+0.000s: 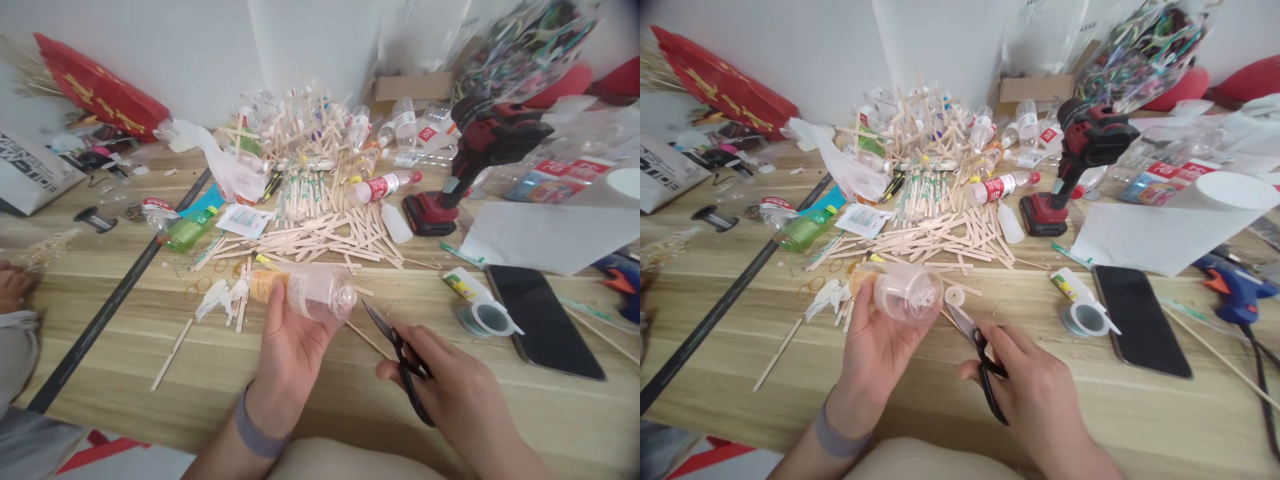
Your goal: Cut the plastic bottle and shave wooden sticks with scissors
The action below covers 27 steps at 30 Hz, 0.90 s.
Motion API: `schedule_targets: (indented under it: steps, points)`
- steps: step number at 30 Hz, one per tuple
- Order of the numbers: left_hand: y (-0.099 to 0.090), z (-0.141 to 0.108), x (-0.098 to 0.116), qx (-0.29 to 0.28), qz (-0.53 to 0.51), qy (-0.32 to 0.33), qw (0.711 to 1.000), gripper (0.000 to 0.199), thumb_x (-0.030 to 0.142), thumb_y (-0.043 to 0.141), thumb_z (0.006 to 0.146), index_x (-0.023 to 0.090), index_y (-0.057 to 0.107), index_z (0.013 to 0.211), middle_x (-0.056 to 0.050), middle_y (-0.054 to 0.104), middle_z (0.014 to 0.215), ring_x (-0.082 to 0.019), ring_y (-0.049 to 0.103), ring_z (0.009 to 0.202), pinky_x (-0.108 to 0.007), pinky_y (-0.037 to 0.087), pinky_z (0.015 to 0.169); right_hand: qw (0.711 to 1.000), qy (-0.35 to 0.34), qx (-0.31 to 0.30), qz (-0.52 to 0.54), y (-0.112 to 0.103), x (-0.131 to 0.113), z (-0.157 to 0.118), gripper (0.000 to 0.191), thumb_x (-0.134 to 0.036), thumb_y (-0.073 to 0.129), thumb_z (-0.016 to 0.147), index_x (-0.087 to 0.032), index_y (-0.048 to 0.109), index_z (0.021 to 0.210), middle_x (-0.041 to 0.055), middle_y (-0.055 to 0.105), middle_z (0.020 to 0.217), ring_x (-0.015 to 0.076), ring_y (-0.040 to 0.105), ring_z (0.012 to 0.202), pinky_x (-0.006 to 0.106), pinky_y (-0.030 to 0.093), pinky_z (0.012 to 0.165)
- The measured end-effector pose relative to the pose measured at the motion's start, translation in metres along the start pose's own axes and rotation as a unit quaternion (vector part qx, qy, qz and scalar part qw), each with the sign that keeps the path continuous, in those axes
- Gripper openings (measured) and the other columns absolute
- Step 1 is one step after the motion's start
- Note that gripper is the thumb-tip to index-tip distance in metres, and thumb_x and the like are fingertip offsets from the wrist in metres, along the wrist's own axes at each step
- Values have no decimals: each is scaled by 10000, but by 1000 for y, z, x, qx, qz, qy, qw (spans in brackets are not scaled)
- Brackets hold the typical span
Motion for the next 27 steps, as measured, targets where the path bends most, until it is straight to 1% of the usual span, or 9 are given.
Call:
schedule_targets:
  steps: [3,5,6,8,10,13,16,22,27]
  points:
    - [0,0,2,-5,-5,15,1000,337,385,427,986,155,605,1157,-123,718,1056,-281,693,984,-435,587,817,999,-15,2,-51,-6,-1,2,498,-618,398,941,-177,586,1076,-12,580,683,122,614,535,228,446,485]
    - [-2,0,1,3,0,18,1000,330,373,434,984,140,616,1129,-130,722,1048,-280,696,977,-422,584,818,997,-35,7,-63,-9,-4,3,504,-610,398,945,-163,595,1069,13,591,707,145,626,585,249,466,540]
    - [-3,0,0,6,4,16,1000,331,371,436,983,135,616,1129,-135,721,1054,-281,696,978,-419,582,822,997,-44,10,-67,-10,-5,3,480,-588,399,956,-165,599,1062,13,597,706,145,625,591,252,459,552]
    - [-3,0,-2,4,17,7,1000,350,377,435,982,128,607,1159,-144,718,1073,-281,696,984,-418,576,831,994,-48,21,-91,-11,-8,2,423,-543,408,973,-179,605,1060,-10,597,676,128,605,553,254,411,524]
    - [-3,-1,-3,-10,26,4,1000,382,390,434,983,126,588,1211,-143,718,1075,-272,700,971,-404,576,826,989,-48,25,-141,-11,-10,-1,423,-549,415,969,-192,608,1089,-30,599,660,122,583,518,275,359,504]
    - [-2,-2,-3,-29,18,13,999,393,386,443,984,157,560,1281,-110,729,1052,-246,709,937,-384,580,812,978,-59,16,-201,-11,-10,-4,441,-557,407,971,-200,611,1130,-31,603,667,135,579,533,300,329,540]
    - [-2,-2,-3,-30,17,21,999,385,366,463,981,179,550,1306,-96,728,1060,-240,705,960,-383,575,837,973,-70,9,-222,-13,-9,-3,405,-511,407,991,-195,621,1128,-31,585,655,140,572,542,308,310,568]
    - [-4,-3,-6,-2,45,24,999,371,345,447,991,174,552,1303,-117,702,1134,-259,649,1111,-393,561,900,959,-116,11,-258,-21,-10,4,382,-399,368,1020,-155,660,1047,-13,532,595,169,524,499,331,289,590]
    - [-2,-5,-11,-7,33,26,999,362,331,483,979,189,543,1307,-95,695,1158,-234,653,1102,-372,564,909,950,-149,4,-273,-25,-5,6,371,-300,333,1026,-128,661,1057,-7,518,578,175,496,478,335,291,596]
Point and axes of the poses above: each hand's wrist, its own z-axis towards the middle knuckle, its own y-axis out of the palm, x = y × z, the point moved 2 cm from there along z, towards the middle knuckle
